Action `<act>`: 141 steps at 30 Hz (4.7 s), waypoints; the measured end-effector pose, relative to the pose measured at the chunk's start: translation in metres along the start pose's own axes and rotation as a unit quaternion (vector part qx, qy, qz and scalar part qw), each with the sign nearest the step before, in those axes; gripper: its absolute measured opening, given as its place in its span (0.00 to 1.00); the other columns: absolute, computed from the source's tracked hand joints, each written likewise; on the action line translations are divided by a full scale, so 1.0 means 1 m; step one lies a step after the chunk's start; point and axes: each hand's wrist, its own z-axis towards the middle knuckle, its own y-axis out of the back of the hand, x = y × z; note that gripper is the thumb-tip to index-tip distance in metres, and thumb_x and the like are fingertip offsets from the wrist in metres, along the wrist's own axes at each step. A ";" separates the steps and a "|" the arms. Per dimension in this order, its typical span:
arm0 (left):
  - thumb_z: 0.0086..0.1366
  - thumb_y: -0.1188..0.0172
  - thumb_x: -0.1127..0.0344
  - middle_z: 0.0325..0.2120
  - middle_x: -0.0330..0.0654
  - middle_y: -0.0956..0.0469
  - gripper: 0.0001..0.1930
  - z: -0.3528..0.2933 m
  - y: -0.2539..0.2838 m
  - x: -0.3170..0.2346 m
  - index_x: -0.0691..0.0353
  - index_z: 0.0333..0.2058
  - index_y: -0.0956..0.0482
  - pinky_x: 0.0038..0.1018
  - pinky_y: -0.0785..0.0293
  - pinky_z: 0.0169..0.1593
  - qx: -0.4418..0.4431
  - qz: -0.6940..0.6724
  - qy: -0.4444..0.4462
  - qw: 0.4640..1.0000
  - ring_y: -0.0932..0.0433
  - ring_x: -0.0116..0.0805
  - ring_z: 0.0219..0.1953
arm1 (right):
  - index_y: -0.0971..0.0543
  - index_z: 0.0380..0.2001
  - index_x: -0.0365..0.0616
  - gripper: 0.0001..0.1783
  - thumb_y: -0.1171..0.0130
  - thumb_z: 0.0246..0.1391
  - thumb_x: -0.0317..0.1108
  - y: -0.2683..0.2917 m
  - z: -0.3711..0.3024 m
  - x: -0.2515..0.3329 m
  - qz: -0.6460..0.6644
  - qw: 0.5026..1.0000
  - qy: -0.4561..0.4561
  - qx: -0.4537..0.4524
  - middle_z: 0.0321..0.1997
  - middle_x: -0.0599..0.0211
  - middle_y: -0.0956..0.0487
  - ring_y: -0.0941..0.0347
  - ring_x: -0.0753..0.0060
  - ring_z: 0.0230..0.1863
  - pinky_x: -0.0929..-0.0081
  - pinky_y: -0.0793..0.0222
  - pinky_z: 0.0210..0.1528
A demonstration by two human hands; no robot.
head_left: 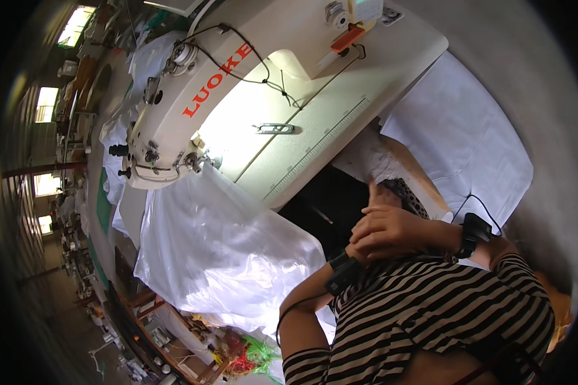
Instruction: Sewing large white plastic sheets using an industrial sewing machine on a factory floor.
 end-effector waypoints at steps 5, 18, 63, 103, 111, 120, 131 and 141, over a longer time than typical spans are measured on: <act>0.64 0.46 0.65 0.39 0.50 0.21 0.13 -0.018 0.056 -0.022 0.64 0.42 0.17 0.71 0.67 0.68 -0.084 0.147 -0.062 0.984 0.27 0.53 0.50 | 0.19 0.43 0.53 0.13 0.39 0.54 0.36 0.011 0.007 0.024 -0.062 0.996 0.046 -0.037 0.47 0.74 0.20 0.23 0.69 0.51 0.53 0.34 0.62; 0.62 0.45 0.65 0.25 0.43 0.21 0.11 -0.030 0.117 -0.019 0.64 0.30 0.15 0.67 0.64 0.70 -0.139 0.126 -0.016 0.982 0.24 0.46 0.40 | 0.20 0.41 0.51 0.13 0.39 0.49 0.33 0.024 0.038 0.048 -0.007 0.998 0.063 -0.010 0.40 0.73 0.25 0.26 0.69 0.49 0.54 0.36 0.65; 0.71 0.50 0.73 0.51 0.46 0.23 0.13 -0.073 0.112 0.017 0.68 0.51 0.24 0.28 0.33 0.59 -0.300 -0.705 0.100 0.636 0.25 0.35 0.54 | 0.21 0.45 0.44 0.23 0.36 0.47 0.46 0.017 -0.037 -0.144 -0.256 0.877 -0.370 0.166 0.54 0.59 0.23 0.28 0.52 0.58 0.52 0.32 0.58; 0.67 0.43 0.64 0.41 0.50 0.19 0.12 0.027 -0.009 0.043 0.65 0.44 0.21 0.35 0.26 0.51 -0.205 -0.461 0.110 0.856 0.20 0.46 0.46 | 0.21 0.40 0.45 0.10 0.43 0.56 0.34 0.106 -0.164 -0.188 -0.405 0.832 -0.335 -0.177 0.48 0.64 0.22 0.25 0.59 0.49 0.65 0.26 0.48; 0.59 0.33 0.61 0.61 0.59 0.37 0.38 0.064 0.011 0.044 0.66 0.64 0.41 0.42 0.40 0.66 -0.230 -0.530 0.092 0.811 0.37 0.56 0.65 | 0.21 0.36 0.39 0.08 0.42 0.61 0.33 0.127 -0.158 -0.159 -0.216 0.804 -0.402 -0.381 0.36 0.55 0.19 0.21 0.52 0.35 0.64 0.26 0.40; 0.59 0.33 0.65 0.52 0.54 0.25 0.29 0.119 0.021 0.040 0.66 0.58 0.29 0.39 0.32 0.58 -0.210 -0.602 0.069 0.768 0.27 0.52 0.56 | 0.24 0.36 0.38 0.09 0.44 0.63 0.33 0.142 -0.140 -0.133 -0.178 0.752 -0.400 -0.493 0.33 0.56 0.20 0.23 0.58 0.33 0.68 0.28 0.37; 0.60 0.38 0.78 0.45 0.46 0.19 0.14 0.054 0.136 -0.003 0.65 0.21 0.35 0.26 0.28 0.47 -0.334 -0.645 -0.049 0.686 0.21 0.36 0.45 | 0.25 0.37 0.38 0.13 0.50 0.67 0.37 0.212 -0.258 -0.154 -0.277 0.567 -0.374 -0.680 0.30 0.59 0.26 0.30 0.66 0.34 0.70 0.31 0.41; 0.67 0.47 0.63 0.16 0.33 0.37 0.08 -0.076 0.087 0.049 0.59 0.32 0.34 0.21 0.38 0.23 -0.324 -0.875 -0.027 0.358 0.38 0.20 0.17 | 0.26 0.49 0.44 0.17 0.51 0.67 0.45 0.347 -0.404 0.030 -0.498 0.233 -0.370 -0.749 0.47 0.52 0.21 0.24 0.52 0.47 0.62 0.29 0.49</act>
